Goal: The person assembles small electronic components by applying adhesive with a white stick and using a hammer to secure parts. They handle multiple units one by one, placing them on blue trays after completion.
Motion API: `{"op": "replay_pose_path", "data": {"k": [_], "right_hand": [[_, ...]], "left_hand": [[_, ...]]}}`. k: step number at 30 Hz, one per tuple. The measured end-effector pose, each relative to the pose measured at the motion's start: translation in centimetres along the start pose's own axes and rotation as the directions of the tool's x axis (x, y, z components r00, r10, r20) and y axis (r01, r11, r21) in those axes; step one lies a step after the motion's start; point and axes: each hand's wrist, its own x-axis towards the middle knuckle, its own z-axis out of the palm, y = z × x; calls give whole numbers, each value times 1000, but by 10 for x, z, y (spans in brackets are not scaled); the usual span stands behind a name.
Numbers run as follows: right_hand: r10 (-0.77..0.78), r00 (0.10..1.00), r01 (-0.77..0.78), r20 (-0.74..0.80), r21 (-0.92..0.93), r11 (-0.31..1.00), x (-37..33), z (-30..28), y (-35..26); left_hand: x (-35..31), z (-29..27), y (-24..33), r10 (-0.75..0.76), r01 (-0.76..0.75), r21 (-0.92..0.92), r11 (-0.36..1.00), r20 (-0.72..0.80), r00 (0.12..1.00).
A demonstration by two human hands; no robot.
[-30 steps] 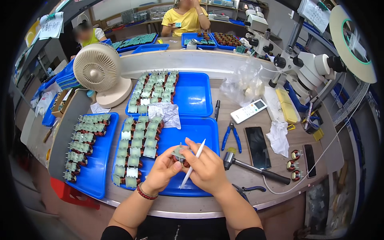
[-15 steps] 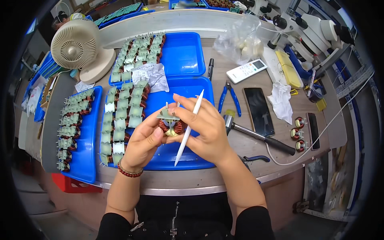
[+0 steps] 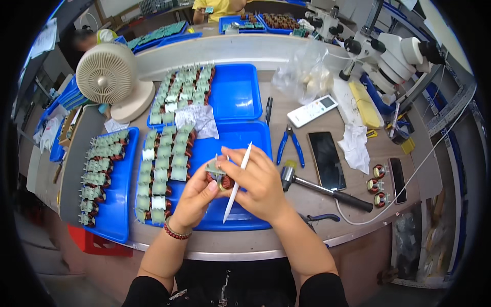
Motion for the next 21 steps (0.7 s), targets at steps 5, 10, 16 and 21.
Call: {"op": "replay_pose_path", "data": {"k": [5, 10, 16, 21], "right_hand": [[-84, 993, 76, -81, -104, 992, -1, 9, -3], [-102, 985, 92, -138, -75, 993, 0, 12, -4], [59, 994, -33, -95, 250, 968, 3, 1, 5], [37, 998, -24, -41, 286, 958, 2, -3, 6]], "left_hand": [[3, -2, -9, 166, -166, 104, 981, 10, 986], [8, -9, -6, 164, -165, 97, 981, 25, 986], [4, -7, 16, 14, -22, 55, 998, 135, 991], [0, -4, 20, 18, -51, 176, 983, 185, 983]]}}
